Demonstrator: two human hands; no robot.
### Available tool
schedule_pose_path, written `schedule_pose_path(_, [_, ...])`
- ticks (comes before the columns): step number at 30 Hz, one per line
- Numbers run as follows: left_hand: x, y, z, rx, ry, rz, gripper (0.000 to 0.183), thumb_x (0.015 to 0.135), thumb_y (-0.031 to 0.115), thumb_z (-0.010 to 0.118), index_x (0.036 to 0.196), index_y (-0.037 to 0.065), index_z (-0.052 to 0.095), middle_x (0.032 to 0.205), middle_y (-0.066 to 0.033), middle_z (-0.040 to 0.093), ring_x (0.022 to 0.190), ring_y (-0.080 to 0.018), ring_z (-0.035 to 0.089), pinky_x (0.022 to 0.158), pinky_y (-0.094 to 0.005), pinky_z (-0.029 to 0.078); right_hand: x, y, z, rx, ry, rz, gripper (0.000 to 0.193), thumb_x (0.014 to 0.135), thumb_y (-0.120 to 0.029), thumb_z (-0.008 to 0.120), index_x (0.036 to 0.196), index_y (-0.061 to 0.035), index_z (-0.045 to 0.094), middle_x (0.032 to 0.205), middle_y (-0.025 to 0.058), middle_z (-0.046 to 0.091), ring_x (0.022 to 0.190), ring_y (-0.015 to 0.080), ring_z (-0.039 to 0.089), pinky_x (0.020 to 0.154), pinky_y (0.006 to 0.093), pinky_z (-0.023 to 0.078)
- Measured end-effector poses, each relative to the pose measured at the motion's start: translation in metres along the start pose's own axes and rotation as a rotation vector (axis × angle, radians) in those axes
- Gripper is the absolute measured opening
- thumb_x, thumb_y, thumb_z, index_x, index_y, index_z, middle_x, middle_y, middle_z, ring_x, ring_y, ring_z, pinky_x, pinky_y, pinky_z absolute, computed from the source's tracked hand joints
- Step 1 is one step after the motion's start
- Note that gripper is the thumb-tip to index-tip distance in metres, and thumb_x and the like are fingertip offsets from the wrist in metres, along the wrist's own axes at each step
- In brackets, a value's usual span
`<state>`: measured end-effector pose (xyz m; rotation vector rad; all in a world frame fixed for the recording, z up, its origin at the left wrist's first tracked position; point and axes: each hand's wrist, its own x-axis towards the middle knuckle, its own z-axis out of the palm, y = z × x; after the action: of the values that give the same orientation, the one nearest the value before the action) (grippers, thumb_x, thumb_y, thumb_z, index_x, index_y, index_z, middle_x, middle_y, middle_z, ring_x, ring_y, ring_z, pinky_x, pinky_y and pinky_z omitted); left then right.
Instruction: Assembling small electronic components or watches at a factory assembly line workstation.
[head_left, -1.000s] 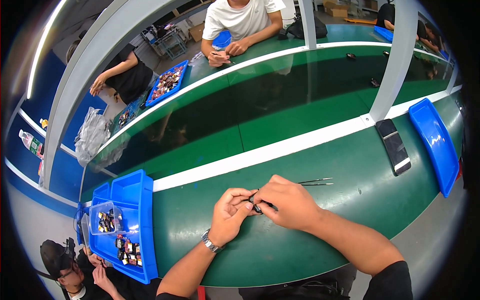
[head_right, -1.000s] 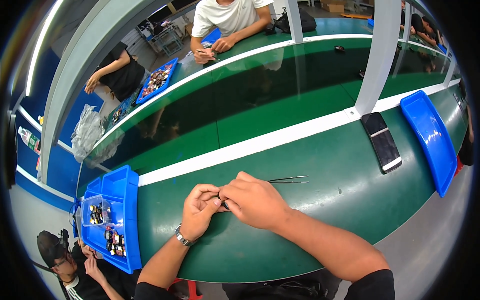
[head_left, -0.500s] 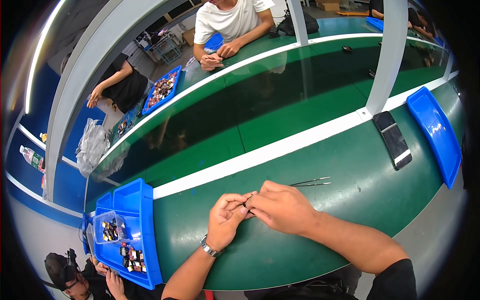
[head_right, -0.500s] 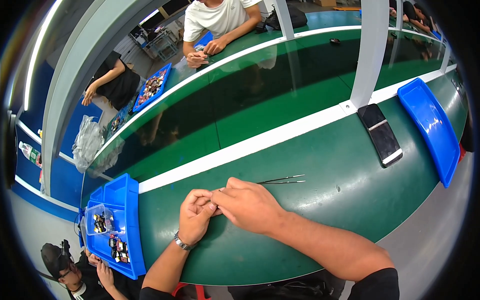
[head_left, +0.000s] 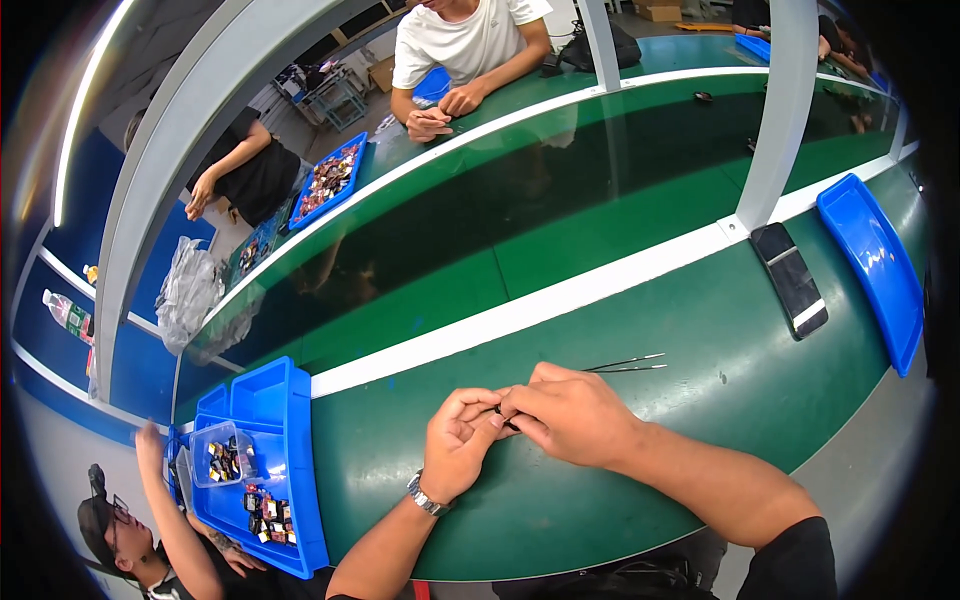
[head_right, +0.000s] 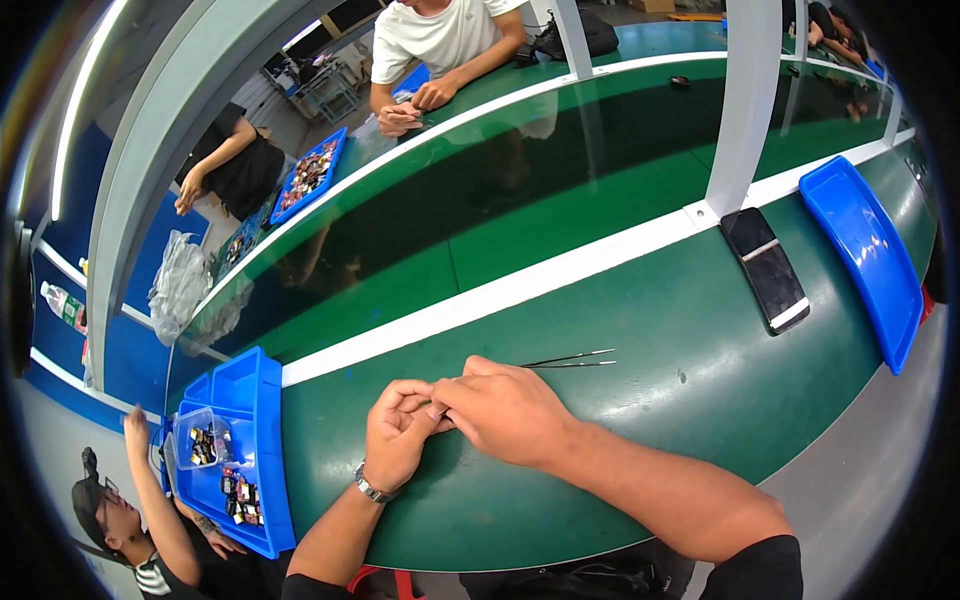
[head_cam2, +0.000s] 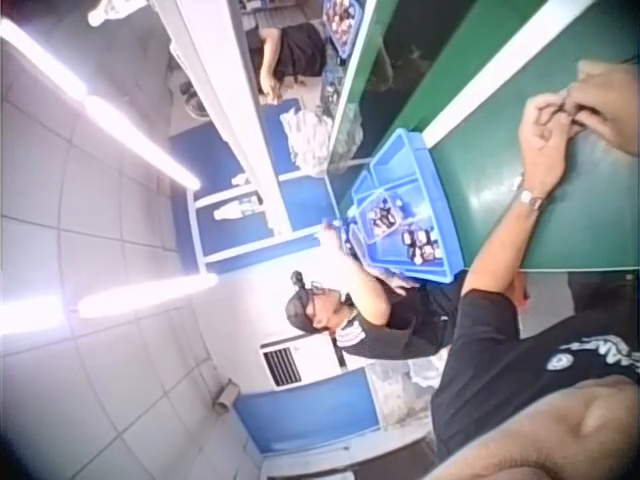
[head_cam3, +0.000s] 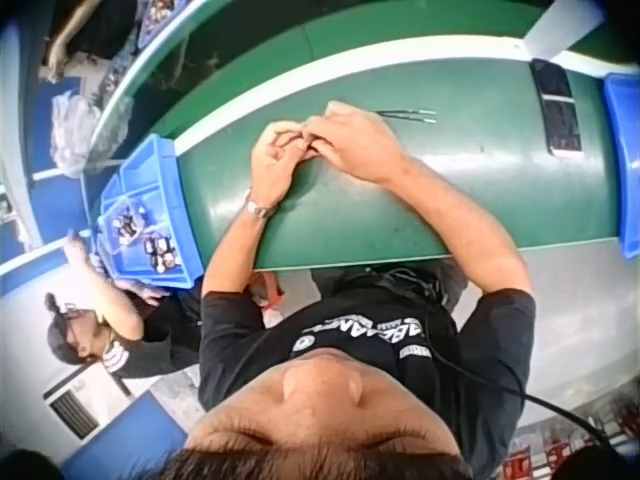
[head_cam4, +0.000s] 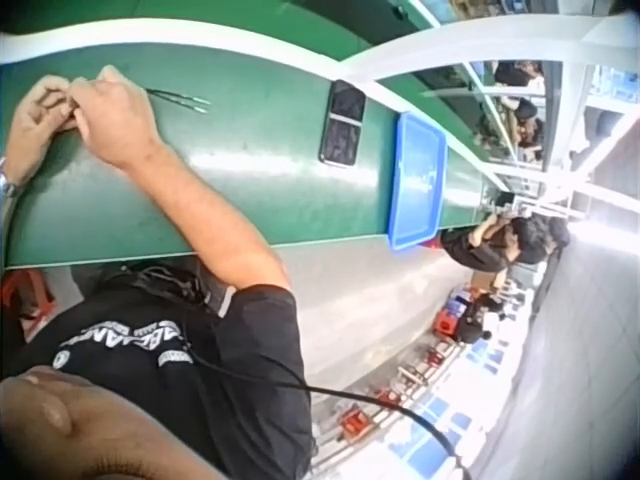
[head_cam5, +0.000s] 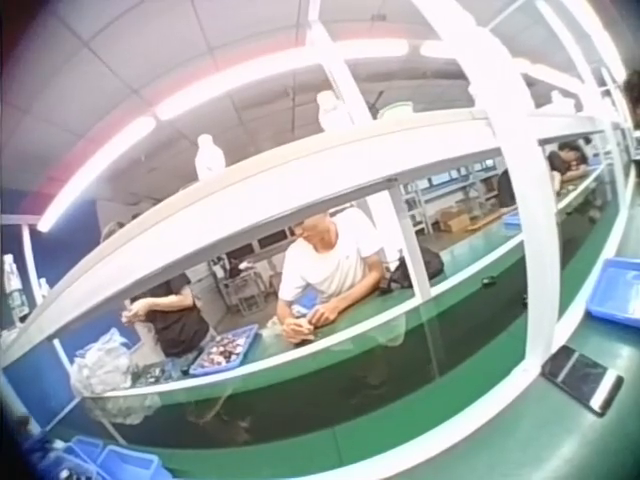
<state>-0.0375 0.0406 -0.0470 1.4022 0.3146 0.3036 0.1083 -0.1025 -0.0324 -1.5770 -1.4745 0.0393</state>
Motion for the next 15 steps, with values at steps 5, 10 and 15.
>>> schedule_pose_path(5, [0.0013,-0.0027,-0.0053,-0.024,-0.063,0.018,0.022,0.099,-0.003,0.053,0.12,-0.003,0.05,0.131,-0.0197,0.058,0.118,-0.0243,0.061,0.096,-0.038,0.057,-0.0003,0.0029,-0.0012,0.168,-0.062,0.185,0.011,0.083,-0.01,0.071,0.092,-0.0117,0.063,0.075,0.0046,0.063,0.076,0.0228,0.062,0.064,0.0381,0.052])
schedule_pose_path(10, [0.0004,-0.0021,-0.0049,-0.042,-0.06,-0.003,0.021,0.099,-0.003,0.052,0.12,-0.003,0.05,0.13,-0.0194,0.058,0.117,-0.024,0.061,0.095,-0.0369,0.057,0.001,-0.0002,-0.005,0.218,-0.094,0.244,0.012,0.084,-0.01,0.071,0.093,-0.0111,0.063,0.077,0.0056,0.064,0.078,0.023,0.063,0.066,0.0381,0.052])
schedule_pose_path(15, [0.0,-0.0023,-0.0039,-0.045,-0.048,-0.022,0.021,0.099,-0.004,0.052,0.12,-0.003,0.05,0.13,-0.0195,0.059,0.117,-0.0233,0.061,0.095,-0.0356,0.057,0.001,0.0001,-0.0032,0.22,-0.103,0.251,0.013,0.083,-0.009,0.071,0.094,-0.0108,0.064,0.079,0.0066,0.065,0.081,0.0238,0.065,0.066,0.0384,0.053])
